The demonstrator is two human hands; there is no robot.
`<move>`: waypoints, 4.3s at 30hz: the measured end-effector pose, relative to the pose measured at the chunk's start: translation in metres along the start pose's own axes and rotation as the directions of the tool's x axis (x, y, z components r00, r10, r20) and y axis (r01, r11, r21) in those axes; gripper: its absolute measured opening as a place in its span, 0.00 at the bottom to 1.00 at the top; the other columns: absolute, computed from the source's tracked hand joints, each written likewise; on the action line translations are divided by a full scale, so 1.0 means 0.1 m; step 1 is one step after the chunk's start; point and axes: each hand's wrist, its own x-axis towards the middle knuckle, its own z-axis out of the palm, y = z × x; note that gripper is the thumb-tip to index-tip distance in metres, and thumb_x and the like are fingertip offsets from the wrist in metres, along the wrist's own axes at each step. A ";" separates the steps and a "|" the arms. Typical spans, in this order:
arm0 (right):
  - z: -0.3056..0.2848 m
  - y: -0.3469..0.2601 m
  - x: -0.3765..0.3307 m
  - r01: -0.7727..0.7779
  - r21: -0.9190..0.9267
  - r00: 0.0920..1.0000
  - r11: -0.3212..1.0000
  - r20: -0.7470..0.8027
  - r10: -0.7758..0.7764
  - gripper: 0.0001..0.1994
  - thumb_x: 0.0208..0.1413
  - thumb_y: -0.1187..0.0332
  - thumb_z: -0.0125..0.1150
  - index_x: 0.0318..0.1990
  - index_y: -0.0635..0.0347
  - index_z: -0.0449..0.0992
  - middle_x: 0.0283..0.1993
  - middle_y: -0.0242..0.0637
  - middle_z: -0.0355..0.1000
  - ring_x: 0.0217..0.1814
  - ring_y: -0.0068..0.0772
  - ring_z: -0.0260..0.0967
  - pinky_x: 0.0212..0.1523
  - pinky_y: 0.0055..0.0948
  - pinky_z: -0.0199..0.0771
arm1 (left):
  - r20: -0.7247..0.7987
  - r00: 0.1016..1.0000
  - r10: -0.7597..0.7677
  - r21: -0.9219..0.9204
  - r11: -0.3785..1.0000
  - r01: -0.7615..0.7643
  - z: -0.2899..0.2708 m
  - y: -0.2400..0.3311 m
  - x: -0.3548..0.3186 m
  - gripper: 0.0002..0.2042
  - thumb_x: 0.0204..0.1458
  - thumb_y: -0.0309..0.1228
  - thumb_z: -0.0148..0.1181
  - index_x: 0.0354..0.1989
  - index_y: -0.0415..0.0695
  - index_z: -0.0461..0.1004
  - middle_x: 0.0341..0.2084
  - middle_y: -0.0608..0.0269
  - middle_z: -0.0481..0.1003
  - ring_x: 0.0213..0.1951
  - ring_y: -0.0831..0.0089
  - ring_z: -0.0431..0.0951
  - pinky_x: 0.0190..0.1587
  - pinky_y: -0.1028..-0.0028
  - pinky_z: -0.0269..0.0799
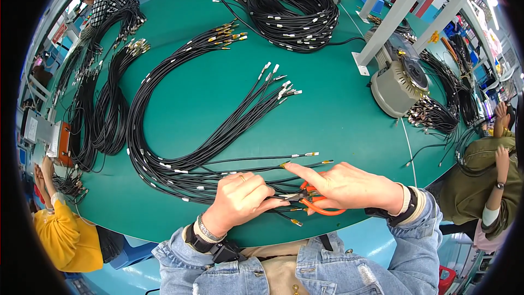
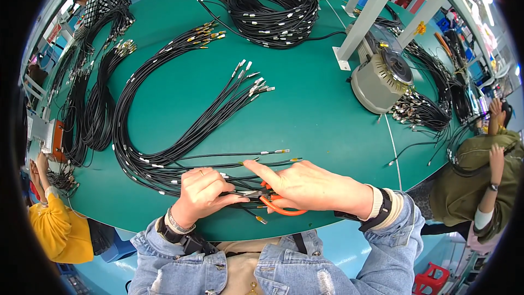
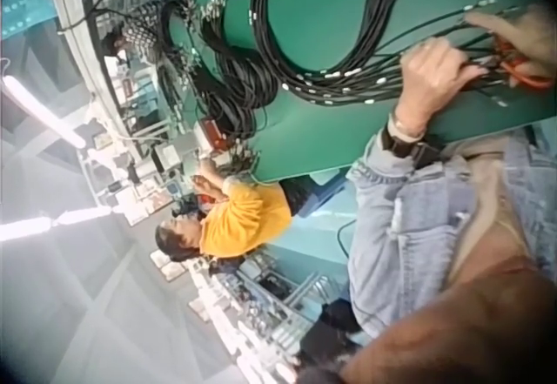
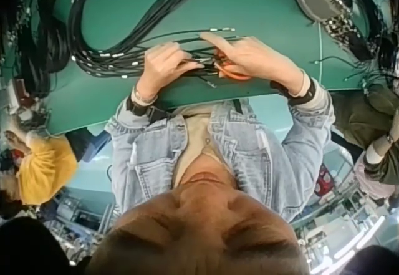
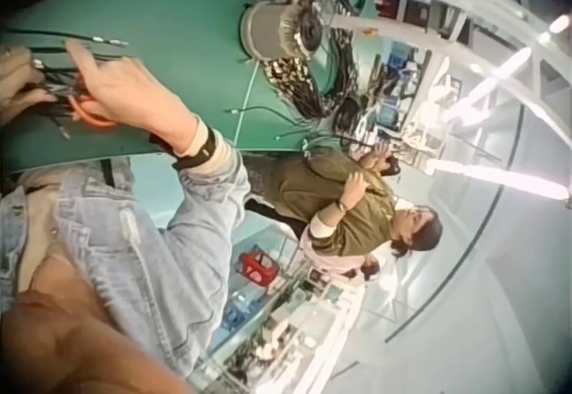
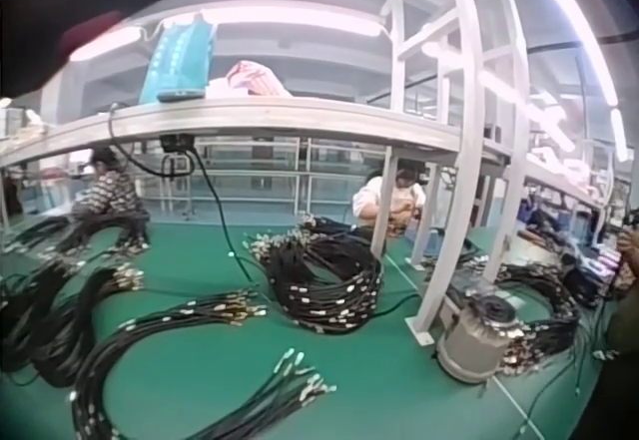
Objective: The person picks up a cable, aligns a connector onto the wire end, and trims the wire using shears. They then wrap yellow tape around the connection before placing the finished cable back onto the table.
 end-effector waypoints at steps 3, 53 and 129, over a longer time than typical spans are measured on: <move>-0.04 -0.03 0.01 -0.035 0.039 0.999 0.999 0.040 0.033 0.35 0.51 0.71 0.59 0.63 0.72 0.47 0.23 0.39 0.73 0.22 0.37 0.71 0.21 0.31 0.67 | -0.009 1.000 0.004 0.003 1.000 -0.004 0.01 0.00 0.00 0.17 0.27 0.42 0.73 0.16 0.49 0.69 0.12 0.72 0.66 0.15 0.75 0.68 0.17 0.77 0.61; 0.69 -0.16 0.39 0.414 0.838 0.618 0.354 -0.545 0.566 0.03 0.54 0.78 0.55 0.36 0.66 0.72 0.37 0.32 0.66 0.41 0.22 0.64 0.45 0.23 0.66 | 0.033 0.767 -0.641 -0.561 0.623 0.545 0.14 0.23 0.23 0.06 0.52 0.18 0.55 0.38 0.32 0.72 0.22 0.65 0.74 0.22 0.85 0.71 0.23 0.85 0.66; 0.84 -0.13 0.56 0.454 0.784 0.551 0.423 -0.620 0.559 0.03 0.54 0.78 0.57 0.35 0.67 0.72 0.39 0.35 0.68 0.42 0.23 0.64 0.46 0.24 0.65 | -0.202 0.876 -0.437 -0.256 0.887 0.384 0.19 0.19 0.14 0.04 0.49 0.20 0.59 0.34 0.36 0.73 0.18 0.60 0.76 0.16 0.78 0.74 0.19 0.81 0.66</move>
